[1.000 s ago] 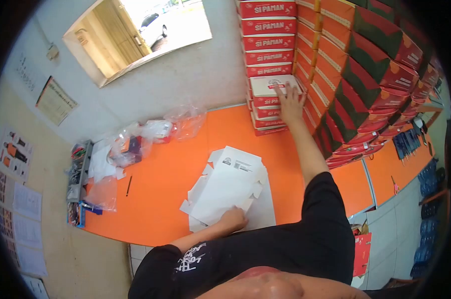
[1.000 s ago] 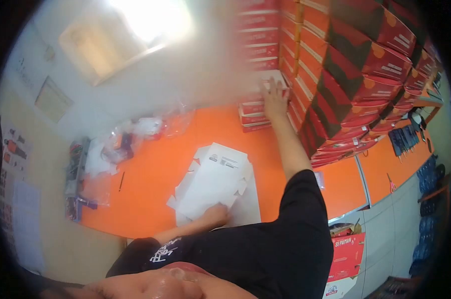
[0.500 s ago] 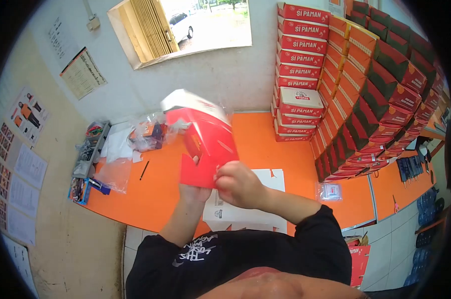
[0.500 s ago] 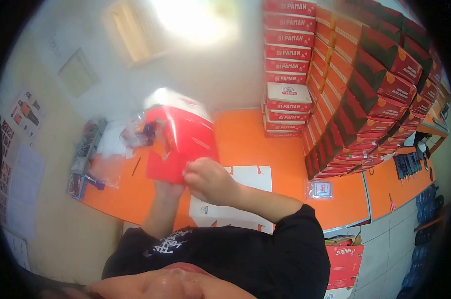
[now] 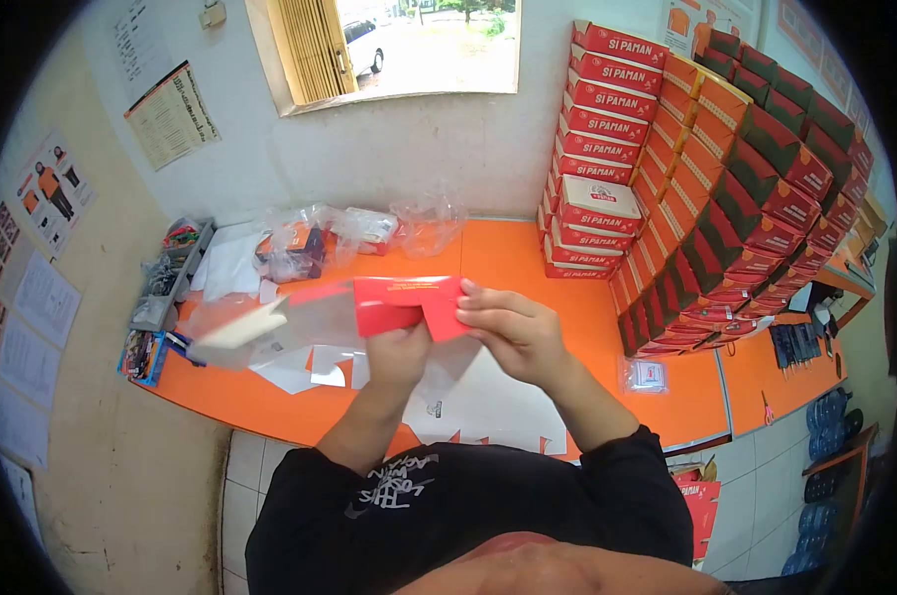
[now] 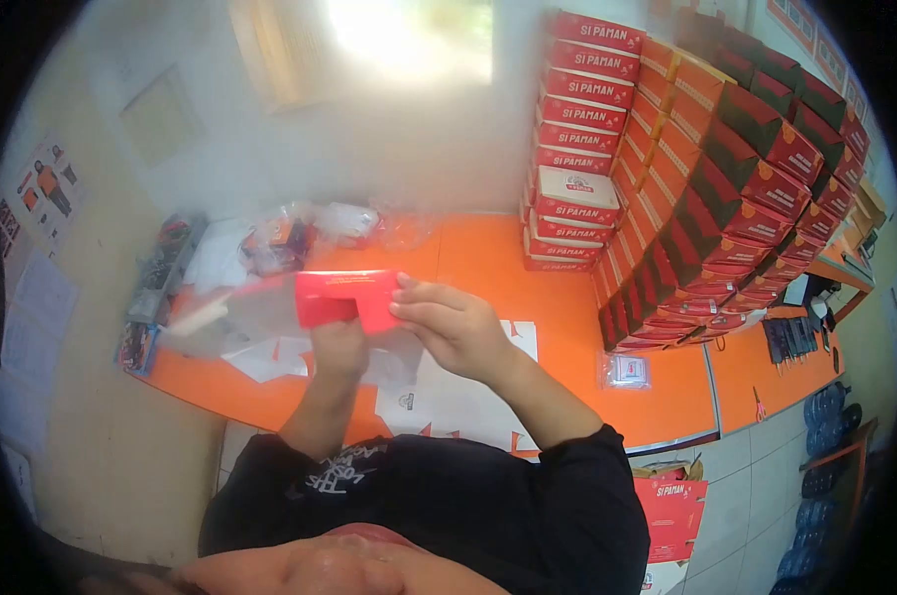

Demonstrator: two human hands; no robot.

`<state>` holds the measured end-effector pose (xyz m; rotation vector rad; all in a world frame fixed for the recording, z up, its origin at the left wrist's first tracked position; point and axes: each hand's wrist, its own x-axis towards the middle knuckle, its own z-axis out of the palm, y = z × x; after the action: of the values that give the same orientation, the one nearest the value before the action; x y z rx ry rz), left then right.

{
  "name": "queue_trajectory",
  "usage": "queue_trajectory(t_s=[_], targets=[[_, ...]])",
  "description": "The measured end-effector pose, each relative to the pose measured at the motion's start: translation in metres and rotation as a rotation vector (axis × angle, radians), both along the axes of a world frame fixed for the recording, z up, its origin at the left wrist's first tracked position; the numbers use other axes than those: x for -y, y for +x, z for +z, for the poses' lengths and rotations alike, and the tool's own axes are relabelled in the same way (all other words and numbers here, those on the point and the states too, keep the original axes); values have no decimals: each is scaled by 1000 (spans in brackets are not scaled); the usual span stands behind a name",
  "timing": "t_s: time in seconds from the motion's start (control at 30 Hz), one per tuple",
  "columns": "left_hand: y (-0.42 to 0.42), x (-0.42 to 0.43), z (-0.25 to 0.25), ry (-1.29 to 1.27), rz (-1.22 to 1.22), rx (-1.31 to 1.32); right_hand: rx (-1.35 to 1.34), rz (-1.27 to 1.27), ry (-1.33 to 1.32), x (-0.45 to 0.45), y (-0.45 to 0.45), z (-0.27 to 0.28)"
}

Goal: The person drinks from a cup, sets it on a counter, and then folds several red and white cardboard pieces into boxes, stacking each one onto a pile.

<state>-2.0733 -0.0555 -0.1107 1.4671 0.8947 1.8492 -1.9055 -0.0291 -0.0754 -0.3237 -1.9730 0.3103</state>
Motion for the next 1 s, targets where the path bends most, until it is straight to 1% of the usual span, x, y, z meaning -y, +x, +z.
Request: queue_trajectory(t_s=[0.03, 0.07, 0.1, 0.13, 0.17, 0.23, 0.27, 0.3, 0.33, 0.37, 0.43, 0.47, 0.5, 0.53, 0.57, 0.6, 0.63, 0.67, 0.73, 0.77, 0.8, 0.87, 0.9, 0.97, 1.0], targets=[[-2, 0, 8, 8, -1, 0, -22, 103, -17, -2, 5, 0], [-2, 4, 19, -22, -98, 55, -21, 103, -11, -2, 5, 1], [-2, 6, 26, -59, -195, 110, -28, 49, 36, 2, 5, 1], [3, -1, 22, 22, -223, 87, -35, -5, 77, 6, 4, -1], [12, 0, 17, 18, -223, 85, -37, -5, 73, 7, -1, -5], [27, 2, 12, -157, -222, 234, -121, -277, 68, 7, -13, -15], [25, 3, 14, -182, -263, 242, -123, -277, 69, 4, -12, -19], [21, 3, 13, -174, -264, 239, -55, -225, 114, -2, -9, -21], [15, 3, 9, -139, -345, 214, 12, -174, 160, -8, -6, -20], [11, 5, 6, -106, -426, 188, 9, -176, 166, -12, 0, -16], [10, 2, -2, -146, -427, 162, 282, -44, 17, -14, 11, -7], [11, -6, -17, -211, -220, -190, 287, -43, 15, -8, 0, -2], [13, -12, -34, -277, -8, -539, 175, -153, 60, 2, -22, 3], [18, -17, -52, -116, 15, -646, 63, -264, 102, 10, -34, 3], [23, -21, -67, -121, 12, -640, 69, -264, 97, 9, -35, -8], [26, -26, -80, 7, 85, -650, 63, -224, 145, 0, -37, -25], [26, -31, -83, 141, 159, -663, 50, -185, 196, -7, -39, -33], [20, -29, -74, 148, 159, -665, 136, -172, 229, -10, -34, -28], [5, -19, -59, -191, 93, -752, 102, -202, 209, -11, -33, -21], [6, -18, -61, -196, 95, -750, 64, -233, 182, -11, -33, -20], [8, -17, -65, -120, 124, -756, 66, -229, 178, -11, -36, -20], [17, -10, -62, 4, 164, -808, -209, -386, 176, -12, -43, -20], [18, -8, -60, 5, 165, -807, -208, -385, 178, -16, -42, -20], [19, -4, -59, -246, 79, -754, 65, -408, 176, -24, -35, -22], [17, -5, -61, -247, 78, -754, 65, -409, 175, -24, -33, -25]])
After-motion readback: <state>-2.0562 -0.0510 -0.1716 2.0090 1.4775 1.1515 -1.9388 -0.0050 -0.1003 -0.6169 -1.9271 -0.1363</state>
